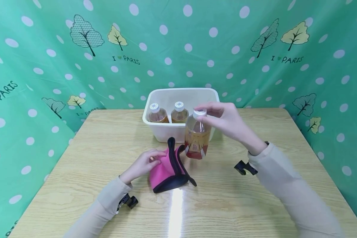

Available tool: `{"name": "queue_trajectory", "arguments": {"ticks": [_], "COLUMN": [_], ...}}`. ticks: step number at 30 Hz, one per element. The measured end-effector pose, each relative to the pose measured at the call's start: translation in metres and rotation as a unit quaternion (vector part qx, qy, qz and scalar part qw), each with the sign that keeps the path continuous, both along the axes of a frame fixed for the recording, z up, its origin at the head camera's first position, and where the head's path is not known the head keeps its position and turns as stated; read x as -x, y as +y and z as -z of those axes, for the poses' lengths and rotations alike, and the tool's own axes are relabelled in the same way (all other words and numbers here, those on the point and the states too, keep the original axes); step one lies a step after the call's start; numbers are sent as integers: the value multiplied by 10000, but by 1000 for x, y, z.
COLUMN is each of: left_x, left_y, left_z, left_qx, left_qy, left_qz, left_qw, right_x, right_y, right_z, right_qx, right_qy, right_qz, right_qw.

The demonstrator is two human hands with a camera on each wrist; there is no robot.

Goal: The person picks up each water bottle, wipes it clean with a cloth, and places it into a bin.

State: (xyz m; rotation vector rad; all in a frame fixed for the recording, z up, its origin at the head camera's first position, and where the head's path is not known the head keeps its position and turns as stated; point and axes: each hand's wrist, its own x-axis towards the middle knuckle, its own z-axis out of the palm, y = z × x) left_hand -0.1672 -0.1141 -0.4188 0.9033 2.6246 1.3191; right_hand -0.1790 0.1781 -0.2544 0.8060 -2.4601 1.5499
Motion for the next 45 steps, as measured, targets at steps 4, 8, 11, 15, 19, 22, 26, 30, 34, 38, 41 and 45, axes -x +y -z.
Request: {"name": "queue_trajectory", "arguments": {"ticks": [4,8,11,15,19,22,26,30,34,38,41,45], "left_x": [0,-1,-1,-1,0,0,0,0,-1,-1,-1,-2], "left_y": [-1,-2,-3,-4,-5,-6,-7,-8,-9,-9,-9,-9], "left_z": [-1,-2,-2,-2,-2,-2,-1,-1,0,0,0,0], "left_qx": [45,102,140,161,170,168,167,152,124,109,96,95], "left_qy": [18,43,67,48,49,60,41,21,8,16,48,80], "left_qz": [21,28,35,50,70,87,90,71,65,80,99,75], "left_qw": [10000,9999,9999,9998,9998,9998,9998,9999,9999,9999,9999,9999], "right_x": [3,7,12,19,26,32,41,49,56,64,71,81], "right_y": [4,6,8,9,11,12,13,13,13,13,13,15], "right_z": [-18,-35,-46,-58,-69,-75,-82,-86,-88,-88,-85,-77], "right_qx": [-66,15,79,110,95,31,-137,-334,-512,-539,-528,-601], "right_qy": [-37,-229,-321,-444,-612,-687,-738,-730,-761,-917,-1007,-1096], "right_qz": [190,342,299,233,307,374,451,491,595,593,536,436], "right_qw": [9998,9992,9990,9987,9976,9969,9962,9956,9940,9926,9921,9912]}}
